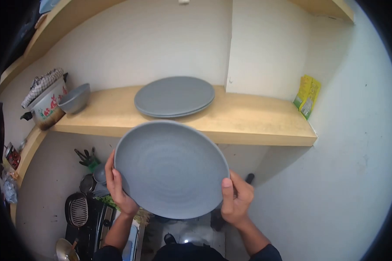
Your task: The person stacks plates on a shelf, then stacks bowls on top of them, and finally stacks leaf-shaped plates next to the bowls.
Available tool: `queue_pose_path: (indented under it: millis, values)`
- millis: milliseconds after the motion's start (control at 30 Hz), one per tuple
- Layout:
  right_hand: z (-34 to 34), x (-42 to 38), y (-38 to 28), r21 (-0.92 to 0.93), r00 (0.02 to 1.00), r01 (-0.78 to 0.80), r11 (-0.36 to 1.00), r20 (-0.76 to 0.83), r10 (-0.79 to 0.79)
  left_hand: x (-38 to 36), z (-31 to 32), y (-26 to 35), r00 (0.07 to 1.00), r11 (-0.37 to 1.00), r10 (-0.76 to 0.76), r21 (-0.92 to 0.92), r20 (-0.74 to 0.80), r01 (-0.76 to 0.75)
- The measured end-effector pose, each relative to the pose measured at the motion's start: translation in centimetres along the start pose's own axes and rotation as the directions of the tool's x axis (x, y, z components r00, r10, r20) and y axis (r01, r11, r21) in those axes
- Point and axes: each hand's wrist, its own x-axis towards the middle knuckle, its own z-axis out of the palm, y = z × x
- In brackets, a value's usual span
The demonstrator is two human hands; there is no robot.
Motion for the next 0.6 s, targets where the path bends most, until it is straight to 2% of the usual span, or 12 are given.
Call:
queue_pose_path:
  millis: [33, 133, 167, 267, 333, 367, 433, 533, 600]
  values:
    - [-0.7, 1.3, -0.4, -0.035, 0.998, 0.043, 0.998, 0.041, -0.041, 1.9, -0.3, 0.5, 0.995, 1.0, 0.029, -0.006, 0.097, -0.028]
    - [-1.6, 5.4, -2.0, -0.014, 0.99, -0.043, 0.999, 0.137, 0.045, 6.5, 0.3, 2.2, 0.971, 0.985, 0.146, 0.06, 0.188, -0.16]
    - [-1.6, 6.6, -1.6, 0.025, 0.988, -0.025, 0.999, 0.152, 0.02, 7.8, 0.3, 2.4, 0.97, 0.99, 0.109, 0.065, 0.218, -0.126]
    - [-0.9, 10.2, -3.3, 0.196, 0.963, -0.21, 0.958, 0.213, 0.167, 11.1, 0.4, 3.0, 0.964, 0.999, 0.018, 0.044, 0.266, -0.031]
    - [-0.3, 13.1, -3.1, 0.152, 0.956, -0.162, 0.975, 0.27, 0.116, 13.5, 1.6, 3.0, 0.963, 0.999, -0.015, -0.039, 0.268, 0.026]
    - [-0.2, 14.5, -2.9, 0.13, 0.95, -0.138, 0.982, 0.296, 0.095, 14.6, 2.1, 3.0, 0.959, 1.0, -0.017, -0.018, 0.285, 0.023]
    - [0.1, 17.3, -2.8, 0.063, 0.919, -0.184, 0.981, 0.364, 0.149, 16.7, 2.9, 2.8, 0.946, 0.999, -0.028, 0.025, 0.322, 0.021]
    - [1.1, 20.7, -2.1, -0.056, 0.906, -0.17, 0.984, 0.385, 0.178, 20.1, 3.1, 1.7, 0.909, 0.985, -0.103, 0.171, 0.404, 0.035]
    - [2.2, 22.5, -1.0, -0.135, 0.907, -0.153, 0.979, 0.374, 0.193, 22.2, 3.4, 0.4, 0.905, 0.959, -0.072, 0.28, 0.42, -0.054]
